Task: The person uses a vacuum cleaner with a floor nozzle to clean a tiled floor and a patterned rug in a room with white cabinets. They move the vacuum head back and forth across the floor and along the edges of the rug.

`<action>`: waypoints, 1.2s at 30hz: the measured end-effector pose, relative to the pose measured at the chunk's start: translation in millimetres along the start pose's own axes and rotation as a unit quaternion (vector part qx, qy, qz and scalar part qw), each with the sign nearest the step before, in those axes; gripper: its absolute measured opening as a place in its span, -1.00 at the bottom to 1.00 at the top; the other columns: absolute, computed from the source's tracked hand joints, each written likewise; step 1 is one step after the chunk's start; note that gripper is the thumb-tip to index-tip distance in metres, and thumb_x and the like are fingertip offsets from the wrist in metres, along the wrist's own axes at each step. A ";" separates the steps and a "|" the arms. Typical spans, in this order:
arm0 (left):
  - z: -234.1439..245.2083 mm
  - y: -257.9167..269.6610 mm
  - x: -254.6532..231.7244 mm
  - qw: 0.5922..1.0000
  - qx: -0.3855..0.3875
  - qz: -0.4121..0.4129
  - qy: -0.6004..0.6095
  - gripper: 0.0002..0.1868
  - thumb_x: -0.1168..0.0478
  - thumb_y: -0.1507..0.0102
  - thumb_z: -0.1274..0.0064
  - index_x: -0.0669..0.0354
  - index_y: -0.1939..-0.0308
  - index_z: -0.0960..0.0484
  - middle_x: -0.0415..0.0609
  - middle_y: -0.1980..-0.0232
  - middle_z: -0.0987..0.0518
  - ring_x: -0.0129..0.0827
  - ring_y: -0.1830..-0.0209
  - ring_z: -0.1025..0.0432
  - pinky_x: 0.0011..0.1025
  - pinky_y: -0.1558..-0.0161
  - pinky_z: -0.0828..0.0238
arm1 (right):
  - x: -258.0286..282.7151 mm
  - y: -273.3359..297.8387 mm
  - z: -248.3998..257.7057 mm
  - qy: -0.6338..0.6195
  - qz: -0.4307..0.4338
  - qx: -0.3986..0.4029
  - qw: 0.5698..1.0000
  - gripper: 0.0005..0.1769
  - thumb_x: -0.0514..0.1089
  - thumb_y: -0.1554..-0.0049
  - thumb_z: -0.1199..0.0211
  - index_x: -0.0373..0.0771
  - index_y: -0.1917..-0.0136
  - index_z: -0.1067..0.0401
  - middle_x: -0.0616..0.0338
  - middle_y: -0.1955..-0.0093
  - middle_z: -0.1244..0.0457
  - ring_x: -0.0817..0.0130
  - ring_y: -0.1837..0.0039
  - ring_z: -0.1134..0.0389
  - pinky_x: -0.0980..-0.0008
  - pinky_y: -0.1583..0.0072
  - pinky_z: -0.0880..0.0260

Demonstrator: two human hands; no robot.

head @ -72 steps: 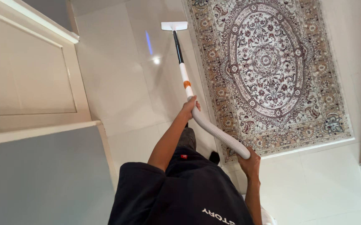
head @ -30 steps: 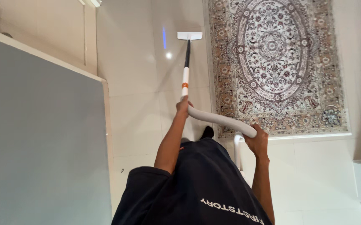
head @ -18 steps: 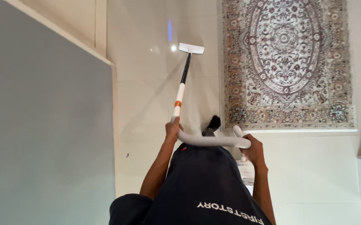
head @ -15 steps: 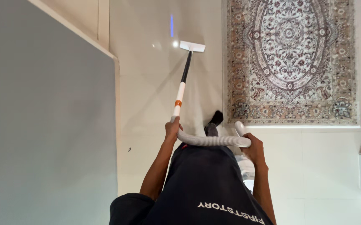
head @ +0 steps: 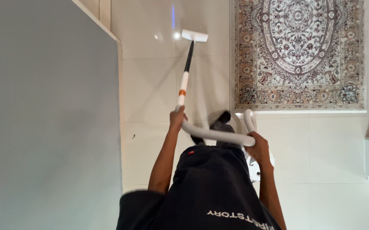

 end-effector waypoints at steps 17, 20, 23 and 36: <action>5.5 38.6 28.0 0.995 -0.008 -0.033 0.089 -0.65 0.12 -0.30 -0.04 0.38 0.07 -0.40 -0.02 0.51 -0.46 -0.28 0.66 -0.38 -0.27 0.59 -0.35 | -2.1 43.8 4.7 0.033 0.073 0.033 0.996 -0.63 -0.15 0.06 -0.47 -0.22 -0.02 -0.50 -0.06 0.02 -0.40 -0.12 -0.06 -0.42 0.06 -0.06 -0.43; 4.6 58.0 44.6 0.996 -0.004 -0.029 0.084 -0.66 0.12 -0.30 -0.02 0.38 0.07 -0.42 0.03 0.52 -0.47 -0.28 0.66 -0.39 -0.28 0.58 -0.38 | -13.6 60.6 15.9 0.029 0.049 0.024 0.998 -0.66 -0.17 0.04 -0.45 -0.21 -0.02 -0.50 -0.05 0.03 -0.41 -0.10 -0.06 -0.43 0.07 -0.07 -0.43; 17.0 93.8 83.5 0.995 -0.016 -0.026 0.090 -0.66 0.12 -0.30 -0.03 0.37 0.08 -0.43 0.01 0.49 -0.47 -0.29 0.64 -0.41 -0.29 0.58 -0.41 | -41.2 92.7 14.5 0.006 0.034 0.029 0.999 -0.62 -0.23 0.09 -0.44 -0.21 -0.03 -0.49 -0.05 0.03 -0.41 -0.08 -0.05 -0.44 0.10 -0.07 -0.44; 90.2 225.4 207.2 0.981 -0.010 0.002 0.194 -0.68 0.06 -0.34 -0.03 0.28 0.10 -0.43 -0.05 0.46 -0.41 -0.36 0.60 -0.34 -0.33 0.55 -0.38 | -94.6 164.7 -11.3 -0.033 0.100 0.064 0.992 -0.56 -0.38 0.21 -0.42 -0.24 0.02 -0.45 -0.03 0.01 -0.38 -0.04 -0.07 -0.42 0.14 -0.10 -0.43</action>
Point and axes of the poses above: each hand's wrist, its own y-axis away from the middle knuckle, its own z-axis out of the back of the hand, x = y × z, the point moved 5 cm from there along -y, towards the middle knuckle
